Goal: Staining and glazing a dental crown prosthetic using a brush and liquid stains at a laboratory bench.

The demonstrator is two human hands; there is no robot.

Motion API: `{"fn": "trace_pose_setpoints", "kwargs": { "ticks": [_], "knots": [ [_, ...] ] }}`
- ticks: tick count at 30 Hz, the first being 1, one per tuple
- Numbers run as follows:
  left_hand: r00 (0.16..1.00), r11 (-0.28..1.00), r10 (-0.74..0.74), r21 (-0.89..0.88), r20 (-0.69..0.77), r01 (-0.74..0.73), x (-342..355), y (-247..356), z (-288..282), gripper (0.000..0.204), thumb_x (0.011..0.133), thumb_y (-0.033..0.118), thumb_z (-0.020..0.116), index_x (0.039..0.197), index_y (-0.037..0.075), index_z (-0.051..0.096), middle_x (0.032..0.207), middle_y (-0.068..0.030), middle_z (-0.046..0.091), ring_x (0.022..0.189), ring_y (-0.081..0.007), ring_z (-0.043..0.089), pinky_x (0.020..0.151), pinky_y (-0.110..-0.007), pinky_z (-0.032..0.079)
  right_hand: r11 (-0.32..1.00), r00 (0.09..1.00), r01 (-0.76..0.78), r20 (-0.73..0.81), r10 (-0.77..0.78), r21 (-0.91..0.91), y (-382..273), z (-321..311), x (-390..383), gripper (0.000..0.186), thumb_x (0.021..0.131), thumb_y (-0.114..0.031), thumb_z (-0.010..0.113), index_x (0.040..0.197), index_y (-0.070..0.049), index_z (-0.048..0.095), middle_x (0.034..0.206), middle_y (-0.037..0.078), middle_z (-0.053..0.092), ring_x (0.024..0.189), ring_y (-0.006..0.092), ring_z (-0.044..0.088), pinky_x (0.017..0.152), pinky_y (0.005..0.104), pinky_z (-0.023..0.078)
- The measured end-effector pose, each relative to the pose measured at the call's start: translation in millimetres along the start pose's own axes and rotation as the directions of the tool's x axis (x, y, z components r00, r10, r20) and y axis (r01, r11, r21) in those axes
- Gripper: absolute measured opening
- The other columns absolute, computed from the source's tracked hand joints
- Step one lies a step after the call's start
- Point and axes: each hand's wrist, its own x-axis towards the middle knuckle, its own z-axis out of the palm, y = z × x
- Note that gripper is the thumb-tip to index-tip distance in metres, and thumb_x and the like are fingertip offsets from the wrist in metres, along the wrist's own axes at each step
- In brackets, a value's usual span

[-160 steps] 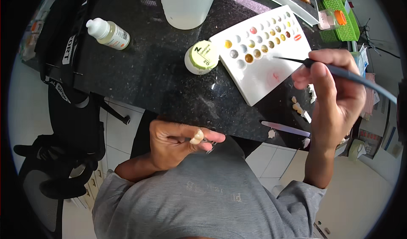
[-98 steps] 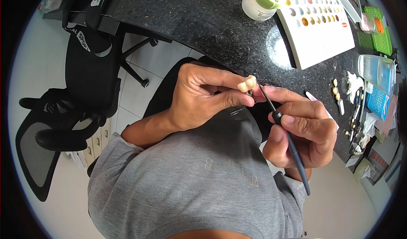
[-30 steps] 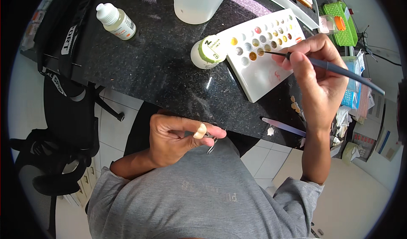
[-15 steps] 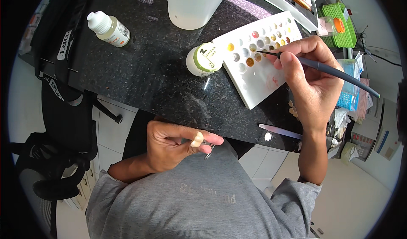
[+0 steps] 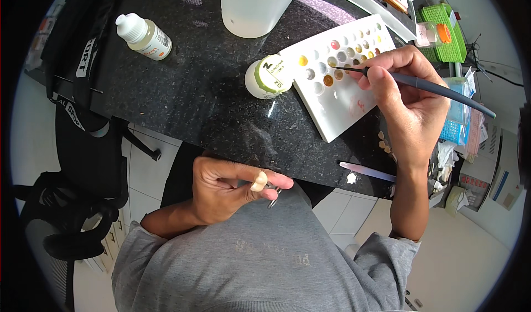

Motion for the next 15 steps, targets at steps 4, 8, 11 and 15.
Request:
{"fn": "trace_pose_setpoints", "kwargs": {
  "ticks": [4,8,11,15],
  "knots": [
    [0.994,0.998,0.060,0.031,0.087,-0.063,0.2,-4.1,-6.0,0.013,0.077,0.001,0.065,0.088,-0.005,0.062,0.090,-0.0237,0.064,0.087,-0.0296,0.064,0.070,-0.032,0.057,1.000,1.000,0.000,-0.007,0.000,0.014,-0.3,-0.9,-0.8,0.008,0.082,-0.001,0.057,0.078,0.006,0.055,0.076,0.010,0.059,0.066,0.0105,0.057,0.072,0.0293,0.054],
    [0.994,0.997,-0.072,0.004,-0.077,0.073,-0.3,3.0,3.9,0.024,0.071,0.015,0.073,0.077,-0.007,0.066,0.080,-0.0202,0.066,0.076,-0.0247,0.067,0.070,-0.033,0.056,1.000,1.000,0.003,-0.007,-0.003,-0.006,1.1,-1.2,-0.9,0.010,0.082,-0.003,0.058,0.078,0.006,0.056,0.076,0.010,0.060,0.066,0.0113,0.058,0.071,0.0290,0.053],
    [0.996,0.998,-0.059,0.001,-0.072,0.059,-1.2,2.4,4.0,0.025,0.071,0.016,0.073,0.077,-0.007,0.066,0.080,-0.0197,0.066,0.075,-0.0244,0.067,0.070,-0.032,0.056,0.999,0.999,-0.038,-0.013,0.038,0.015,-3.8,-0.7,-2.4,0.011,0.082,-0.004,0.059,0.079,0.006,0.056,0.075,0.010,0.060,0.067,0.0123,0.059,0.069,0.0273,0.052],
    [0.997,1.000,-0.025,-0.006,-0.078,0.024,-2.4,-0.6,4.0,0.025,0.072,0.017,0.073,0.079,-0.007,0.066,0.080,-0.0193,0.066,0.074,-0.0245,0.067,0.069,-0.031,0.056,0.998,0.998,-0.055,-0.016,0.056,0.019,-4.0,-2.1,-4.5,0.011,0.083,-0.005,0.058,0.080,0.005,0.056,0.074,0.010,0.060,0.067,0.0144,0.061,0.068,0.0268,0.051]
  ]
}}
